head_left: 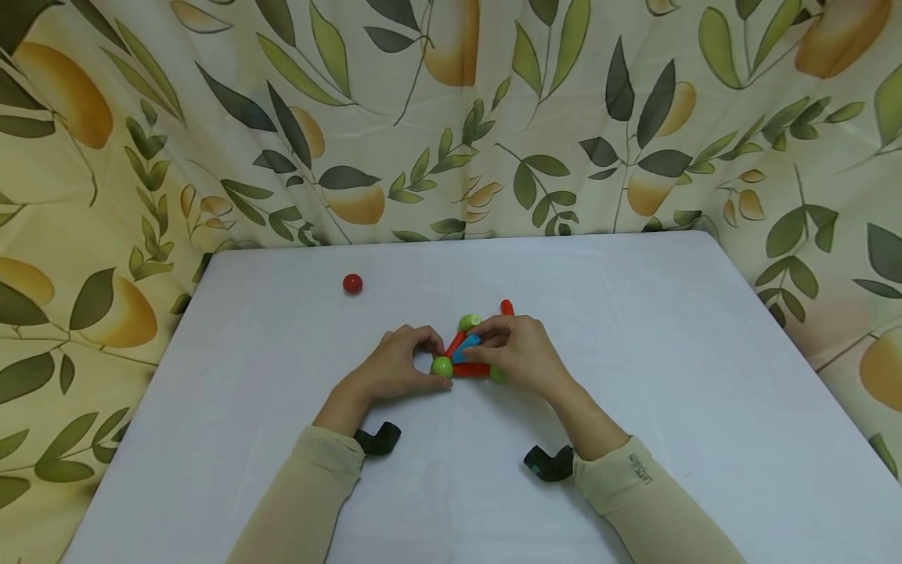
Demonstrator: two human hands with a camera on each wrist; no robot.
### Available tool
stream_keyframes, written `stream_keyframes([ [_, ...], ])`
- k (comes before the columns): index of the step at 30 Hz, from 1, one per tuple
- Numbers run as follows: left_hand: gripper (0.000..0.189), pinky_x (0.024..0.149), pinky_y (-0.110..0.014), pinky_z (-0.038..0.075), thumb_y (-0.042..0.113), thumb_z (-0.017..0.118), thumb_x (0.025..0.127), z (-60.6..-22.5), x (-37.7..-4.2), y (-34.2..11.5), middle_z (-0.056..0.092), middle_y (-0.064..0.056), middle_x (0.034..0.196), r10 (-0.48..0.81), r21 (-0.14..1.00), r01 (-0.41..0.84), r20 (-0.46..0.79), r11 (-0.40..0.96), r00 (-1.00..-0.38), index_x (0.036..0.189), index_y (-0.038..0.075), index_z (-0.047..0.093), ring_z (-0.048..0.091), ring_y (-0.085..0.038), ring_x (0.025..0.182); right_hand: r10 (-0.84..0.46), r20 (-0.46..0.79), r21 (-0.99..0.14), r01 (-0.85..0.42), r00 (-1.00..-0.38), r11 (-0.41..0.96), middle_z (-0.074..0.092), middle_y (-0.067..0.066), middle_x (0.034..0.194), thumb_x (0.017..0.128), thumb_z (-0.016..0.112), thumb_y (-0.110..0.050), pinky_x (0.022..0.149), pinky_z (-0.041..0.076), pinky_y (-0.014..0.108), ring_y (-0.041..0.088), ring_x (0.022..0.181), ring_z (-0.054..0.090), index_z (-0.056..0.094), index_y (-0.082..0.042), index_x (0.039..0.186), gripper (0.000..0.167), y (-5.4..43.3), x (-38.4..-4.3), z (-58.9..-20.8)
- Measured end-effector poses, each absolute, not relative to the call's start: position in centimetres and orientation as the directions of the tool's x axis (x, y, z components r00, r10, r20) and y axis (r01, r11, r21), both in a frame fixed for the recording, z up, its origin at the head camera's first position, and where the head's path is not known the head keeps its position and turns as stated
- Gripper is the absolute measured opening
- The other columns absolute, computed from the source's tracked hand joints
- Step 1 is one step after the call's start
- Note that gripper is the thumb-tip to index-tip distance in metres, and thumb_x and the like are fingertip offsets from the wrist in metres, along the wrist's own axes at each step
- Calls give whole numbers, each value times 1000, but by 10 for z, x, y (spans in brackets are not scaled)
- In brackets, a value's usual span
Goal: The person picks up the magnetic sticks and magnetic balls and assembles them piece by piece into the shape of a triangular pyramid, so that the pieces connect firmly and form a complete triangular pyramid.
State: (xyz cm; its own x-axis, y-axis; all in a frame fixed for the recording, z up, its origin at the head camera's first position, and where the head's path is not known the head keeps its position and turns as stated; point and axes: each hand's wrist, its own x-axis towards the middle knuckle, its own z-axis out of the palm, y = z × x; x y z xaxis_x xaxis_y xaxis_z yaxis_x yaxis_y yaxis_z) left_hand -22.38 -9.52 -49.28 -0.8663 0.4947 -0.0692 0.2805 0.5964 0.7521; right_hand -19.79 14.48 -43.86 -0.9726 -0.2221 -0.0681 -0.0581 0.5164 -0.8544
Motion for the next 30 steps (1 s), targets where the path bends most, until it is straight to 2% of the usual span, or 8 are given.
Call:
stream_keyframes([
  [19,41,102,-41,35,44,91,76,-493,-224,-95,65,12,107,509,749,311,-41,585,-860,104,30,64,54,-10,109,-211,-26,-877,-79,-977,475,79,-1,91,82,89,-22,80,58,28,12,85,77,79,-16,108,28,136,-191,-438],
  [30,41,103,-41,34,43,91,76,-494,-224,-96,65,11,107,513,749,313,-42,585,-858,104,30,64,54,-11,109,-213,-4,-867,-103,-977,488,80,0,93,82,89,-20,79,59,29,12,84,77,79,-14,107,27,135,-191,-441],
])
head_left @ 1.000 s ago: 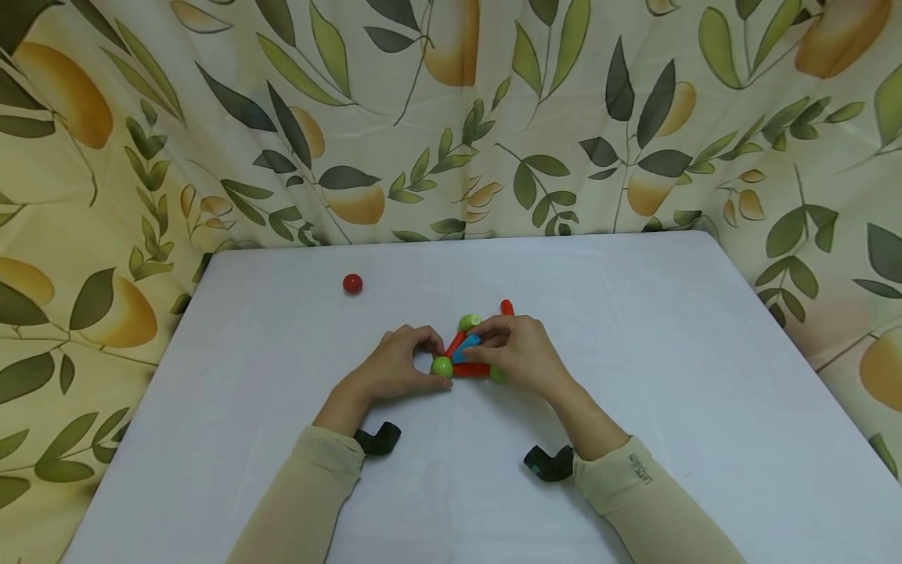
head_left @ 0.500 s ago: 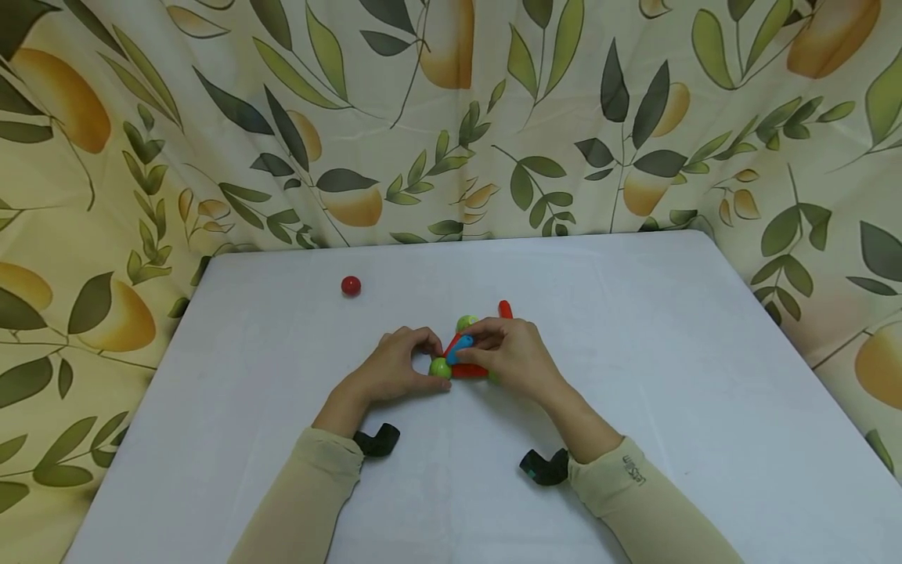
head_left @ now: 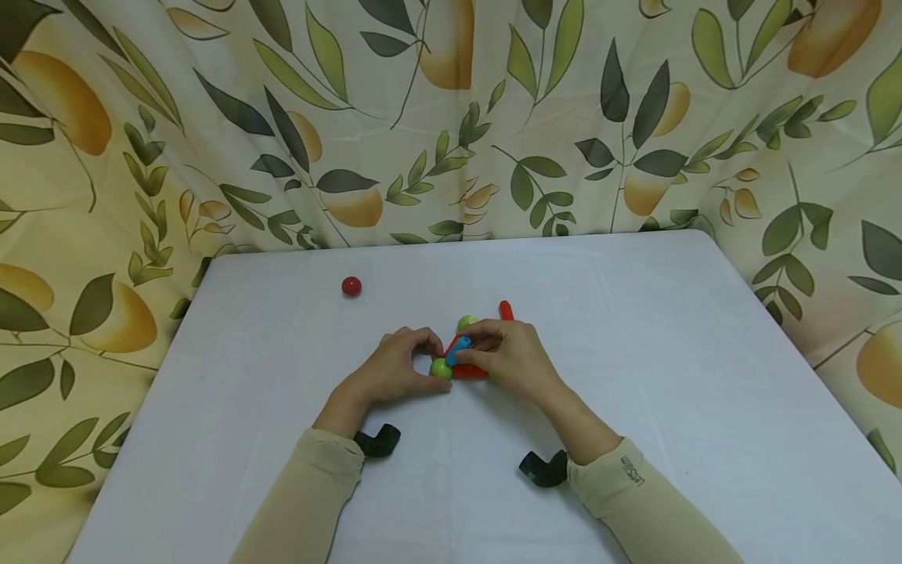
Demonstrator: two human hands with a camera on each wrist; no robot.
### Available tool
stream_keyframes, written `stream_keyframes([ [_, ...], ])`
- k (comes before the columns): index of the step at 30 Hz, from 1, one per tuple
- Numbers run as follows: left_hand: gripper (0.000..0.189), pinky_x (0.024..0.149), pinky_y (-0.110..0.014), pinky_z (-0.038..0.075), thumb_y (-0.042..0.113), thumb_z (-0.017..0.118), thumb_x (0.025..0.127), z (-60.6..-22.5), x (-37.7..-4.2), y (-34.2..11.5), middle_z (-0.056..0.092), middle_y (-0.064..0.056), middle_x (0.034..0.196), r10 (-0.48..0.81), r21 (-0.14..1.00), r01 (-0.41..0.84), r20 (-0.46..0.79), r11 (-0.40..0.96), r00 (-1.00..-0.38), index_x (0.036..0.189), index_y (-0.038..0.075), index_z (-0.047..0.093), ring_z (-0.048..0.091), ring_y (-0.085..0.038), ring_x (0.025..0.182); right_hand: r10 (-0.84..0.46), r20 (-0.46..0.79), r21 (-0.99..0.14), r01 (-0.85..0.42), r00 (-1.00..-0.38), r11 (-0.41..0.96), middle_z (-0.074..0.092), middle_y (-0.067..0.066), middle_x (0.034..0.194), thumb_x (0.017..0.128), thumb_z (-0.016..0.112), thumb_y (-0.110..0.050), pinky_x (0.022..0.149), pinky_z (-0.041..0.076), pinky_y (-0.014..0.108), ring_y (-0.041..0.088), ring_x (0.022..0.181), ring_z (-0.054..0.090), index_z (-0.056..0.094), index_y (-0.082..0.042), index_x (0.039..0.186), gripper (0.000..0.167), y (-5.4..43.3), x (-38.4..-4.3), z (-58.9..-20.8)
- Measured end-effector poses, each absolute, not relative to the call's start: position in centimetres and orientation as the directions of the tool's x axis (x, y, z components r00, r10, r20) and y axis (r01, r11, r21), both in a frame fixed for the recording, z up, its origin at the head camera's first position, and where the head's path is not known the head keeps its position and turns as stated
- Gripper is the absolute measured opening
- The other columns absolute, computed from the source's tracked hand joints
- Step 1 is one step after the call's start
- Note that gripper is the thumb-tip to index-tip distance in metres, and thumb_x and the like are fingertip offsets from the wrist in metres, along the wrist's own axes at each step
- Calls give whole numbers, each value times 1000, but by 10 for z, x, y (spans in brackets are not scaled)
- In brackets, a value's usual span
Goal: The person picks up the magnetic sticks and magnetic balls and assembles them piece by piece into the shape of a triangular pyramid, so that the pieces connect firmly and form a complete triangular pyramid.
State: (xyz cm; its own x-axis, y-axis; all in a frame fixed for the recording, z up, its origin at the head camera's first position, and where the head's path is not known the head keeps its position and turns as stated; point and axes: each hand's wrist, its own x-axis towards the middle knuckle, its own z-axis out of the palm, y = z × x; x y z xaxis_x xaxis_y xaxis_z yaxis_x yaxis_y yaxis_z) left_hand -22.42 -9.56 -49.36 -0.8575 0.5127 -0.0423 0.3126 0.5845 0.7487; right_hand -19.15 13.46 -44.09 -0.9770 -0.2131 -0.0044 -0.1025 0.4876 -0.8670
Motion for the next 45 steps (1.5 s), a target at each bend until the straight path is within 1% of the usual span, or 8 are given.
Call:
stream_keyframes([
  [7,41,104,-41,34,42,91,76,-494,-224,-95,65,11,107,515,744,322,-35,585,-856,104,29,64,55,-11,110,-213,-3,-868,-104,-977,486,80,0,92,82,89,-20,78,59,25,12,83,77,79,-15,107,26,134,-191,-443],
  [12,42,104,-41,34,43,91,76,-494,-224,-95,65,11,108,514,743,320,-37,587,-857,105,29,64,55,-11,110,-222,9,-869,-117,-975,481,80,2,92,83,88,-18,76,59,24,12,82,77,79,-14,105,25,133,-191,-443],
  [16,41,103,-41,34,44,91,76,-493,-224,-95,65,11,108,509,744,314,-40,590,-860,105,29,64,54,-11,110,-226,12,-866,-123,-974,485,79,1,92,83,88,-19,75,59,24,11,81,77,79,-14,106,25,133,-191,-443],
  [29,42,102,-40,35,44,91,76,-494,-223,-96,65,12,109,506,744,310,-44,592,-861,104,31,64,54,-11,110,-241,16,-866,-133,-971,481,80,-1,97,83,88,-23,78,58,25,12,86,77,79,-16,113,32,137,-193,-441],
  [35,42,103,-40,35,45,91,76,-494,-223,-96,65,12,109,504,745,308,-44,591,-862,104,31,64,54,-11,110,-236,18,-866,-133,-972,482,79,-2,96,82,89,-26,75,58,27,12,84,76,79,-16,114,35,141,-194,-439],
  [38,42,103,-41,35,46,91,76,-494,-223,-96,65,12,109,505,747,309,-42,589,-862,104,31,64,54,-11,110,-234,18,-867,-131,-972,480,79,-2,96,83,89,-26,74,58,27,13,84,75,79,-16,114,35,143,-195,-439],
  [45,41,103,-40,35,43,91,76,-494,-223,-95,65,12,108,510,749,318,-31,582,-860,104,30,64,54,-11,110,-223,33,-867,-139,-974,478,79,-2,98,85,87,-25,75,59,28,14,85,75,80,-16,112,30,148,-196,-435],
])
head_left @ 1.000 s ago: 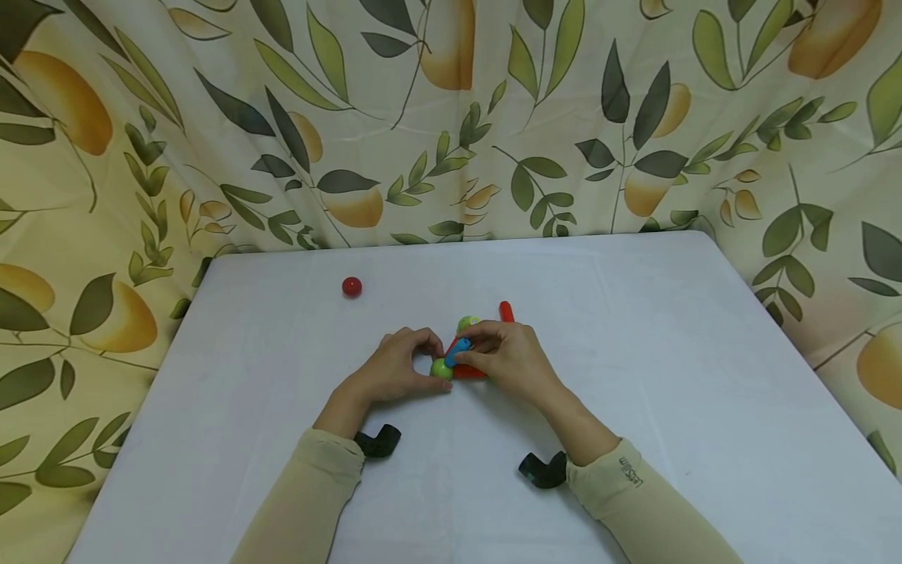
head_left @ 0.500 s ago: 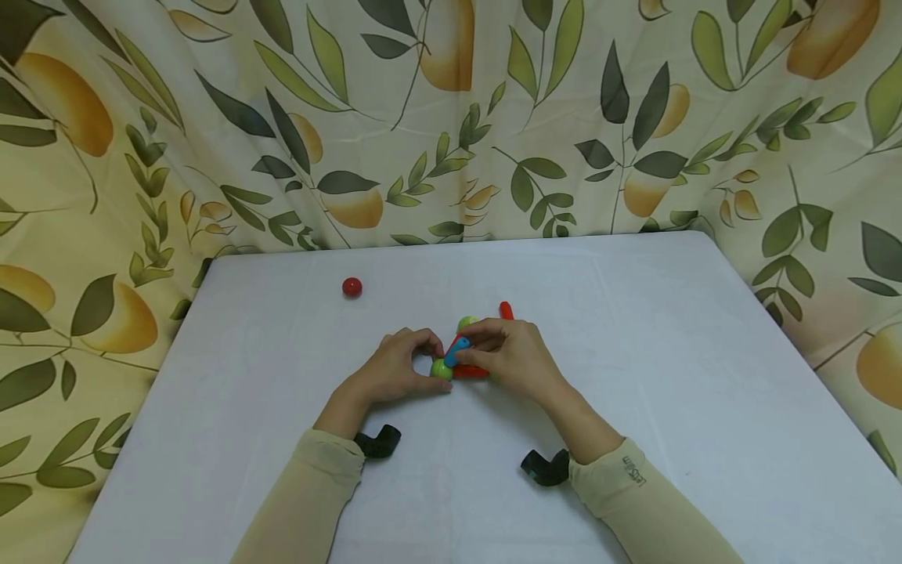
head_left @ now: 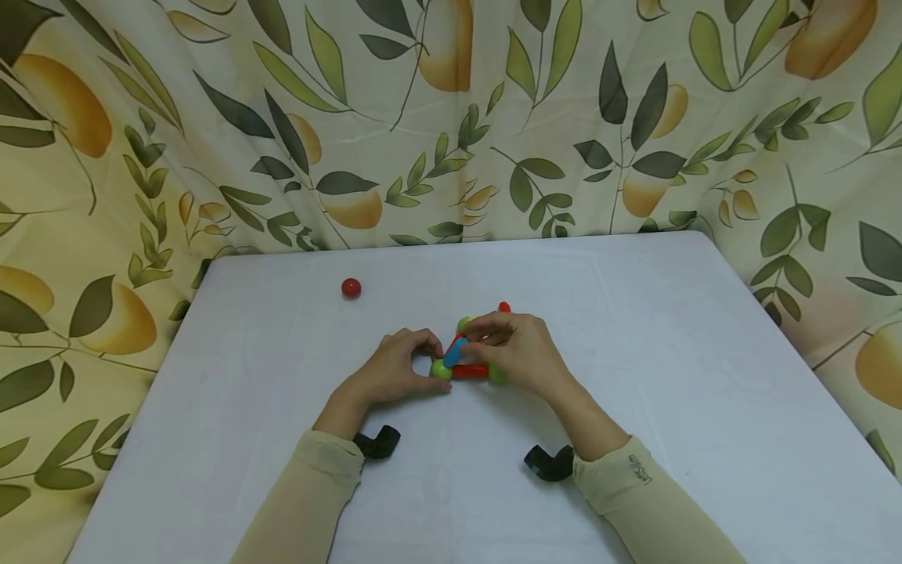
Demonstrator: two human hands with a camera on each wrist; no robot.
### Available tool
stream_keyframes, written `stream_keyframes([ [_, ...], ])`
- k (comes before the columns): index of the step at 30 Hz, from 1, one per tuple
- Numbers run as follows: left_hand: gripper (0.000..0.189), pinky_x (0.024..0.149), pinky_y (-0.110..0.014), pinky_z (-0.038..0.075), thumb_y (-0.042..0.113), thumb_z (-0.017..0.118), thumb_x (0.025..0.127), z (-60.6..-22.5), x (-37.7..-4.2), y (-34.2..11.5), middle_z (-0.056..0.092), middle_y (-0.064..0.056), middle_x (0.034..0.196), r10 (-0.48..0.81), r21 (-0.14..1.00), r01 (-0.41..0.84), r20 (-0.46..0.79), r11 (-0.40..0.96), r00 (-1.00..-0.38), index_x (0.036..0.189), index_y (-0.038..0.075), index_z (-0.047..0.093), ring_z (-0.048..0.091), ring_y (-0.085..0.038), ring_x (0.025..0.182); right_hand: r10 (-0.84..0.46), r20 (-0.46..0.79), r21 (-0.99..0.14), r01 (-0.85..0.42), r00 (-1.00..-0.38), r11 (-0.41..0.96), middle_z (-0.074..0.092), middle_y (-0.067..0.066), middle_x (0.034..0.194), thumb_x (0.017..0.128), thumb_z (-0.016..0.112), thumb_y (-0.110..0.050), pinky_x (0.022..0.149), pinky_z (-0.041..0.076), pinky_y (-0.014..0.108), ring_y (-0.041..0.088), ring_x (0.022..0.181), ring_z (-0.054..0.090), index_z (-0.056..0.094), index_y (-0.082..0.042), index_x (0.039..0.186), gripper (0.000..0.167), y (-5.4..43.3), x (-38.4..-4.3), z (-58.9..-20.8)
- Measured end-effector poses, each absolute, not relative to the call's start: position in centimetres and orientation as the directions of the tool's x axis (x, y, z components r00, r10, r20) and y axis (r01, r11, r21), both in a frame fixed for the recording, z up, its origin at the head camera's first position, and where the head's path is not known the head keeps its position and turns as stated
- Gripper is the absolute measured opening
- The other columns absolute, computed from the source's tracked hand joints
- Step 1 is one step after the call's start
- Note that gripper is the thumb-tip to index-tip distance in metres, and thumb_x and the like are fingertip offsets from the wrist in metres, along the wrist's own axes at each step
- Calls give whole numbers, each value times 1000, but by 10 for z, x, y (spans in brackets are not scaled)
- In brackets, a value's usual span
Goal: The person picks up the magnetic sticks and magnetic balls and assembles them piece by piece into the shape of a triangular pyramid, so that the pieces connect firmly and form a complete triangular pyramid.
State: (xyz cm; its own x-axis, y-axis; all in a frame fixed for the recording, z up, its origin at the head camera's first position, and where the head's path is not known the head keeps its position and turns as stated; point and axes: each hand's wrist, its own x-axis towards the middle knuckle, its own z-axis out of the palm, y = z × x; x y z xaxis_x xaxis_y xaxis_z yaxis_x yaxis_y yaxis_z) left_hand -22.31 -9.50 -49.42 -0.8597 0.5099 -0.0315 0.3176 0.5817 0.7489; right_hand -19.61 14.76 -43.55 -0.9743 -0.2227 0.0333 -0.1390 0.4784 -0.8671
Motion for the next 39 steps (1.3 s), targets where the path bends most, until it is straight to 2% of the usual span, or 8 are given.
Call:
stream_keyframes([
  [10,41,101,-41,37,43,91,76,-493,-221,-95,65,12,108,493,749,295,-49,594,-869,104,31,64,54,-11,110,-167,43,-861,-121,-985,493,79,3,98,87,85,-21,73,59,27,16,84,75,79,-15,114,28,155,-200,-429],
  [18,40,100,-39,39,43,91,76,-493,-221,-93,63,12,110,476,742,269,-76,614,-876,104,32,64,53,-11,110,-48,86,-883,-98,-995,459,78,13,101,99,72,-27,75,61,30,36,90,75,76,-8,115,25,175,-212,-432],
  [22,40,99,-39,40,43,91,76,-493,-222,-93,63,12,110,471,742,260,-84,617,-878,104,33,64,52,-12,111,37,88,-883,-61,-995,465,76,17,105,102,66,-30,76,63,33,36,92,72,74,-5,117,31,185,-218,-433],
  [26,40,98,-39,40,43,91,76,-494,-222,-93,63,12,110,466,744,252,-90,619,-880,104,34,64,52,-13,111,75,71,-857,-22,-995,515,73,14,112,103,64,-35,76,59,29,33,96,70,73,-9,120,33,189,-220,-434],
  [28,40,98,-39,40,43,91,76,-494,-222,-93,63,12,110,467,744,254,-88,619,-880,104,33,64,52,-13,111,70,52,-837,-5,-996,547,70,13,117,103,64,-35,81,54,29,31,103,67,73,-11,122,32,190,-221,-436],
  [32,40,99,-40,39,43,91,76,-494,-222,-93,63,11,110,469,745,258,-83,615,-879,104,32,64,52,-13,111,21,5,-790,9,-1000,613,64,12,122,104,61,-32,88,47,36,30,113,60,72,-13,127,32,191,-223,-444],
  [39,40,98,-39,40,44,90,76,-493,-221,-93,63,12,110,460,744,246,-91,621,-883,104,33,64,52,-13,112,-81,-70,-714,-7,-994,700,54,16,129,105,58,-33,95,49,46,33,115,58,68,-17,135,35,190,-226,-462],
])
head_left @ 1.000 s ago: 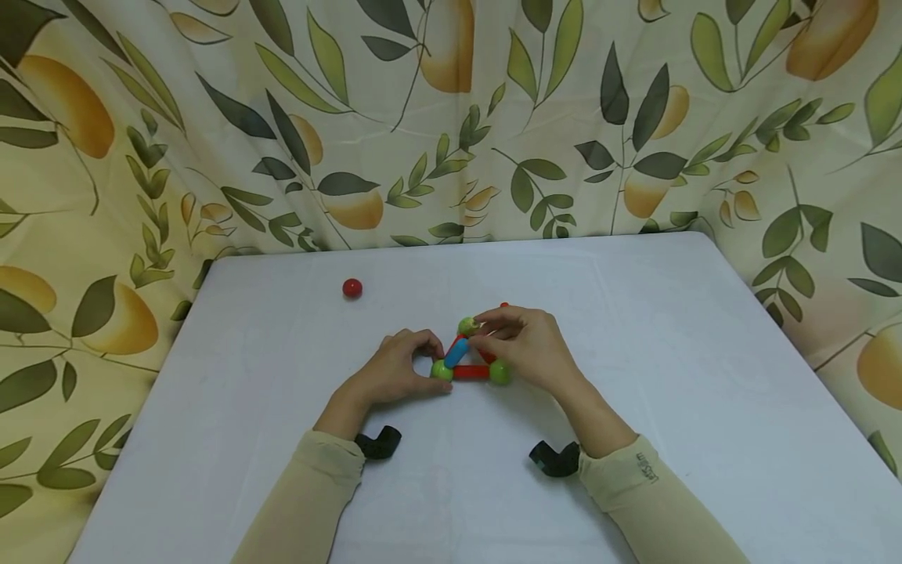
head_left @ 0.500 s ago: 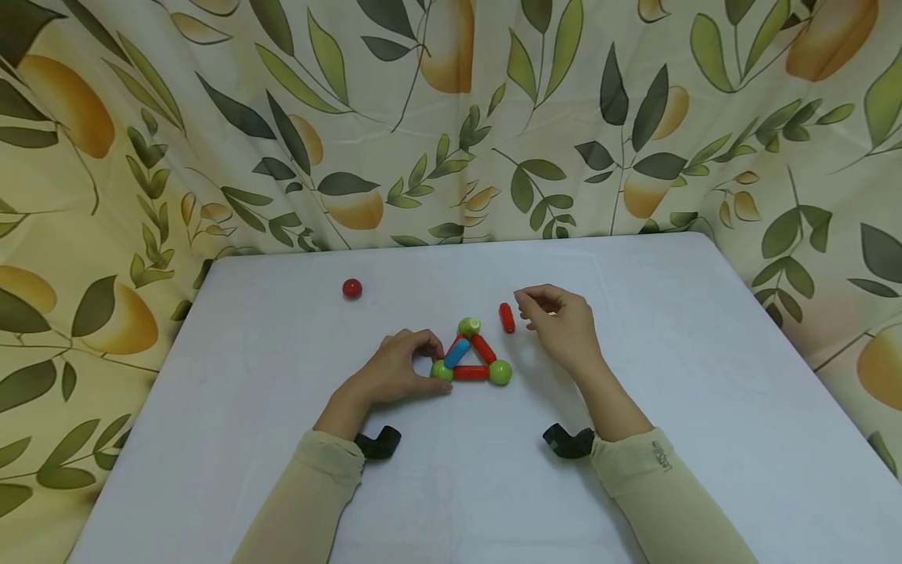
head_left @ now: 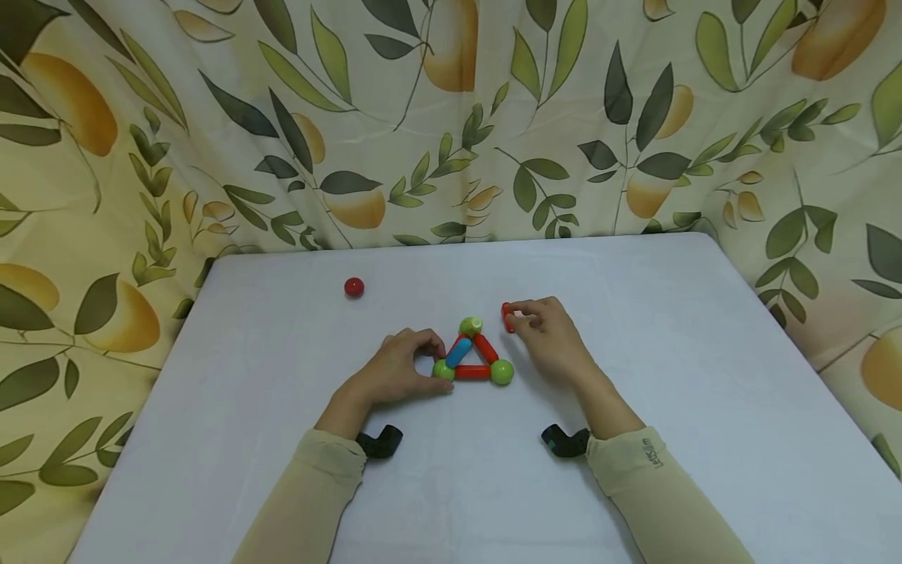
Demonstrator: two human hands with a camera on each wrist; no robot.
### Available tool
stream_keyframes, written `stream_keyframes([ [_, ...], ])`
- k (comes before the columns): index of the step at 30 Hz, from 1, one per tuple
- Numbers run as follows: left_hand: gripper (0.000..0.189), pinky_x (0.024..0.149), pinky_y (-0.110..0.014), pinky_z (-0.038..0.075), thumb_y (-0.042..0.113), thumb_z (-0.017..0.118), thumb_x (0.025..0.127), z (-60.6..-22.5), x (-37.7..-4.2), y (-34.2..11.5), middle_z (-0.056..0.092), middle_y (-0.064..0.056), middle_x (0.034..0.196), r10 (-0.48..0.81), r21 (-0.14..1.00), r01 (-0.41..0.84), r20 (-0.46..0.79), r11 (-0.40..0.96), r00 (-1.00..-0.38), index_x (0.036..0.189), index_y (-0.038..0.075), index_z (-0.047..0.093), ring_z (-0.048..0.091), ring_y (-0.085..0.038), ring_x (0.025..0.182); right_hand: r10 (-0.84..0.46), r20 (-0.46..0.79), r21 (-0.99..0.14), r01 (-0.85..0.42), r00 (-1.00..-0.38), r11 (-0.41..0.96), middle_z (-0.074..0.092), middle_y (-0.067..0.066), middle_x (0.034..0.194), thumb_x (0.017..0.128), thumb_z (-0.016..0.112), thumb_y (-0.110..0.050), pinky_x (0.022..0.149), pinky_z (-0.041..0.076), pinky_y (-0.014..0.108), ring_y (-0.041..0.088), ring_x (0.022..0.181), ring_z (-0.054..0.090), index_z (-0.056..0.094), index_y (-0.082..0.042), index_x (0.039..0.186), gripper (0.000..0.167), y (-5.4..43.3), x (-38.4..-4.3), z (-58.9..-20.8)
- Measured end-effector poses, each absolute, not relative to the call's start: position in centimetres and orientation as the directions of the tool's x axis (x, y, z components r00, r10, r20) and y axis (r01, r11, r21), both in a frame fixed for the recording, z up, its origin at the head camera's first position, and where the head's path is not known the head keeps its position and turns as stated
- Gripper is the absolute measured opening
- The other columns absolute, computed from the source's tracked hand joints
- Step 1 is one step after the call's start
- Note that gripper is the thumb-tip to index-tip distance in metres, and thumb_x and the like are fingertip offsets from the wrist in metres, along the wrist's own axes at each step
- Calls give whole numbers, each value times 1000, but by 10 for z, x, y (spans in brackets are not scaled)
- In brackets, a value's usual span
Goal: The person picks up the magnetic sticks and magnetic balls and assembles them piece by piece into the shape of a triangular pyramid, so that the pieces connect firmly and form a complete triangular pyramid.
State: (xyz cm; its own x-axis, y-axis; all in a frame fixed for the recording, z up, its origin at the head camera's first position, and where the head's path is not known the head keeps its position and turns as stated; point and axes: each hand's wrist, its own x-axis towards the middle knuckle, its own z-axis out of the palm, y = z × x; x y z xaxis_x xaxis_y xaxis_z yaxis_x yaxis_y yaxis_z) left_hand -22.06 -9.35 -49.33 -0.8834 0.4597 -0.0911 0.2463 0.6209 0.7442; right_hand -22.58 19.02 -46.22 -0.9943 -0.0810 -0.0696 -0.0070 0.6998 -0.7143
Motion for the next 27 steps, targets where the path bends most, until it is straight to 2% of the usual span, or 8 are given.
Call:
stream_keyframes([
  [7,40,100,-39,38,44,90,77,-494,-222,-93,63,13,109,474,740,262,-85,619,-877,104,32,64,52,-12,110,-109,-91,-659,-23,-990,751,50,20,134,105,59,-37,95,46,50,36,117,52,67,-18,137,38,193,-225,-468],
  [15,40,99,-39,38,43,90,77,-494,-223,-95,63,12,108,483,741,277,-73,612,-873,104,31,64,52,-12,109,-77,-40,-654,-32,-996,756,61,16,118,101,66,-26,92,50,47,34,110,62,71,-10,119,24,193,-225,-467],
  [21,40,98,-40,38,42,90,77,-492,-221,-95,63,11,108,479,744,271,-75,610,-875,105,31,64,53,-13,109,-50,-35,-633,-16,-998,774,61,14,109,97,70,-18,85,45,39,32,103,60,71,-9,110,16,195,-224,-466],
  [27,40,97,-40,40,43,90,77,-492,-220,-94,63,11,109,471,746,257,-85,614,-878,105,31,64,52,-13,110,-26,-16,-627,-10,-1000,779,66,14,106,96,69,-14,82,45,38,30,99,61,71,-11,104,9,197,-225,-468],
])
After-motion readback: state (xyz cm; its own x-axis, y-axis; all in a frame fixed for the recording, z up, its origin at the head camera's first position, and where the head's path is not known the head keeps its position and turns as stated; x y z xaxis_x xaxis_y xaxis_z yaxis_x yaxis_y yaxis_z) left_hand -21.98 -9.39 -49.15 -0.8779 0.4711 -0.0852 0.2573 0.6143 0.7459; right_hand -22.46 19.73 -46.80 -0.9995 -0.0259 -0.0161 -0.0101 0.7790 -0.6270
